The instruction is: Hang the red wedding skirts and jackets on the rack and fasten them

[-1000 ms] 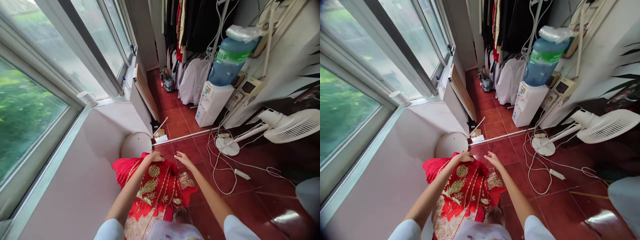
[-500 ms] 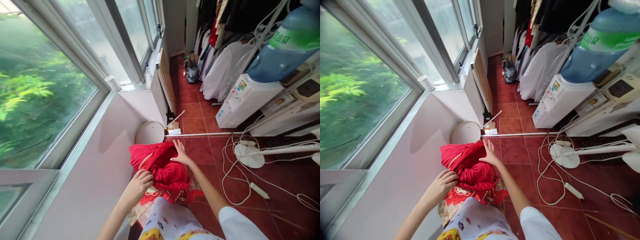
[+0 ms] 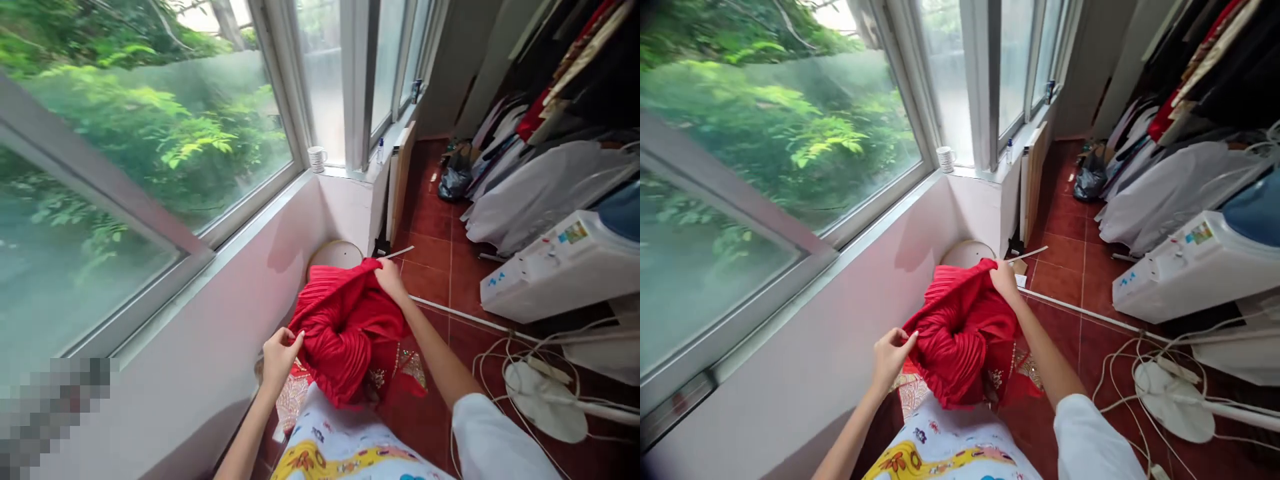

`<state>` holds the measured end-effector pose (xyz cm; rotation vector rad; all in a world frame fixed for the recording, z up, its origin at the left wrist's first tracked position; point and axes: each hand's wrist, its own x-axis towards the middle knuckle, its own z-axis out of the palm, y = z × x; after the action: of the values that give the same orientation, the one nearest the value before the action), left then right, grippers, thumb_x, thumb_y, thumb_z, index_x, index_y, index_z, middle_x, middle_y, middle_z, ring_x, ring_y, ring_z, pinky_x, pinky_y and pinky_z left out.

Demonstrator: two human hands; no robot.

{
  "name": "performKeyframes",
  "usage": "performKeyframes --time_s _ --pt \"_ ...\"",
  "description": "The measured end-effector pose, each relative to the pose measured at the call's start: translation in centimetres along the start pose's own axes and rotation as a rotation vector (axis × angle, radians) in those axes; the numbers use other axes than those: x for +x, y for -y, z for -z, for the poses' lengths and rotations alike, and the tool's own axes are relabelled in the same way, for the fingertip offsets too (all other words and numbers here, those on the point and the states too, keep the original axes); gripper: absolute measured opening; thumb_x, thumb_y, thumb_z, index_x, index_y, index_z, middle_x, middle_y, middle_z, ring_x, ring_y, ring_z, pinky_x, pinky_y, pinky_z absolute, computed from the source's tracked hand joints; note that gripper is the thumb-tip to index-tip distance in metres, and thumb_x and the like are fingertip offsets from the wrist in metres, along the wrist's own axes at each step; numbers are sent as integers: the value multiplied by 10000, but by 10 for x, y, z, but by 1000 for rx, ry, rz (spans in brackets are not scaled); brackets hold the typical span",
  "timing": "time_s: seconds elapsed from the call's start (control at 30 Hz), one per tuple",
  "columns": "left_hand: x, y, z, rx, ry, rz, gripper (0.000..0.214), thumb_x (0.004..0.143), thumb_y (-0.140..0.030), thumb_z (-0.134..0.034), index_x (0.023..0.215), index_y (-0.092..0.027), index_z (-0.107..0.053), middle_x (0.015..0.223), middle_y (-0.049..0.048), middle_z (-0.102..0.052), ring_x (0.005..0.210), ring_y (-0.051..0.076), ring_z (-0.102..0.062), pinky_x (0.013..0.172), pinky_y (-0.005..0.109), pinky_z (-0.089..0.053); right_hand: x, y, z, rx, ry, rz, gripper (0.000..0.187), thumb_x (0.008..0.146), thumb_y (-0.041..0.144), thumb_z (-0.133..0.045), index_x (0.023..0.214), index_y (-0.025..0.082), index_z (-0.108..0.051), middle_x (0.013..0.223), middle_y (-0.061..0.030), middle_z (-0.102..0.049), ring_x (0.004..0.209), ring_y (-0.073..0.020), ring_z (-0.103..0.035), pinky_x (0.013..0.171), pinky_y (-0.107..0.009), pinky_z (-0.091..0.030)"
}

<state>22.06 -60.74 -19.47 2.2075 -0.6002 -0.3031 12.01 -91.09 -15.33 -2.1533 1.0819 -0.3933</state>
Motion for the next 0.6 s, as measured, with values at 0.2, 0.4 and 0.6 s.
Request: performKeyframes --time_s 0.2,0.4,0.6 --pt "-60 50 32 -96 -301 147 141 754 -202 -417 874 -181 -489 783 35 -606 701 156 -610 672 277 -494 -89 117 31 -200 -152 433 245 713 222 -524 910 207 -668 646 -42 -650 658 -217 -602 625 -287 -400" --pt "-179 70 165 54 -710 321 276 769 -180 -331 896 -175 -577 914 108 -628 885 244 -592 845 384 -447 -212 219 29 32 -228 950 371 632 115 -454 906 243 -669 749 -12 -685 655 -173 -621 632 -257 -439" --pt "-349 88 287 -462 -1178 511 239 649 -339 -515 836 -203 -576 746 28 -660 762 221 -632 689 324 -516 -294 279 -4 -53 -341 986 471 593 175 -530 1050 192 -642 972 -120 -675 885 -306 -616 708 -375 -466"
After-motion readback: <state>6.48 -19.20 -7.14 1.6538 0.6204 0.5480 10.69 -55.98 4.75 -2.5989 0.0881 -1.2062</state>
